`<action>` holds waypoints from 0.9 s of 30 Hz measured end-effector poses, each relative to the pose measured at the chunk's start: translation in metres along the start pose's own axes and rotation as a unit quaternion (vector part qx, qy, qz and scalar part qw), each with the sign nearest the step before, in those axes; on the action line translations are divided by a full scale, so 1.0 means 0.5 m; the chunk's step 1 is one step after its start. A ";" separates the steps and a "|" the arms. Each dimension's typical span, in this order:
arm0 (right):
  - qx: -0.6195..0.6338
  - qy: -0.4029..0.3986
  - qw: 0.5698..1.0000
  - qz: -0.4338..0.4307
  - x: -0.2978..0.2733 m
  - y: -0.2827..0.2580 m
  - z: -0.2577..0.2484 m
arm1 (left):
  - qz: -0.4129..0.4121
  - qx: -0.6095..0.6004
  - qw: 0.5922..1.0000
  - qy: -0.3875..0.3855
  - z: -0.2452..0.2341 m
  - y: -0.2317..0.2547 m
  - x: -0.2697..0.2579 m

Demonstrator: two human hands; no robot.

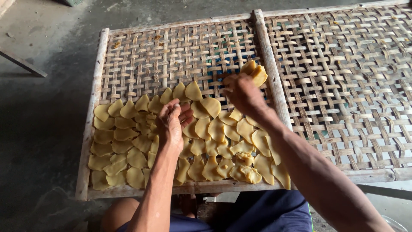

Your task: The person sits on a low stool and arranges small yellow dough pieces onto a woven bamboo tray. They pick up pieces from a metal bowl and place them in neat rows on the tray, occasionally adjusting their position.

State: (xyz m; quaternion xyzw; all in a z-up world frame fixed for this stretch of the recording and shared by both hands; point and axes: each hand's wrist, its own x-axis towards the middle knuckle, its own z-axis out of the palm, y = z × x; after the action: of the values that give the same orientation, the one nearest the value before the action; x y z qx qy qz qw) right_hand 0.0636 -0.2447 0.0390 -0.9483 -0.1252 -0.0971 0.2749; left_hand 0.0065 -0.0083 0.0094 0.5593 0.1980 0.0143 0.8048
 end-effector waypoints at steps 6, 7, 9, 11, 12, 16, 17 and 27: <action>-0.093 0.059 0.994 0.000 0.009 0.090 -0.122 | 0.008 -0.011 0.999 -0.029 0.023 0.003 -0.006; -0.058 0.020 0.998 -0.011 0.012 0.095 -0.130 | 0.005 -0.008 0.999 -0.031 0.031 0.003 -0.007; 0.013 -0.057 0.998 -0.036 0.018 0.101 -0.138 | -0.001 -0.001 0.999 -0.037 0.047 0.003 -0.008; -0.006 -0.052 0.998 -0.040 0.013 0.102 -0.136 | 0.000 0.005 0.999 -0.034 0.054 0.003 -0.011; -0.016 -0.050 0.998 -0.042 0.011 0.102 -0.136 | 0.000 0.008 0.999 -0.033 0.056 0.003 -0.012; -0.071 -0.094 0.992 -0.037 0.015 0.110 -0.152 | 0.007 0.008 0.999 -0.037 0.049 0.002 -0.013; -0.086 -0.098 0.988 -0.081 0.017 0.113 -0.157 | 0.008 0.008 0.999 -0.035 0.047 0.002 -0.013; 0.444 0.030 0.865 0.233 0.051 0.165 -0.183 | 0.017 0.020 0.999 -0.038 0.052 0.002 -0.029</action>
State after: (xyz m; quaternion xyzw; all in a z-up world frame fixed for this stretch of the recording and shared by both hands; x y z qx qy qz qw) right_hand 0.1012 -0.3574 0.0803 -0.7242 0.0780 0.0069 0.6851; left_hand 0.0018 -0.0350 0.0223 0.5788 0.1582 0.0027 0.8000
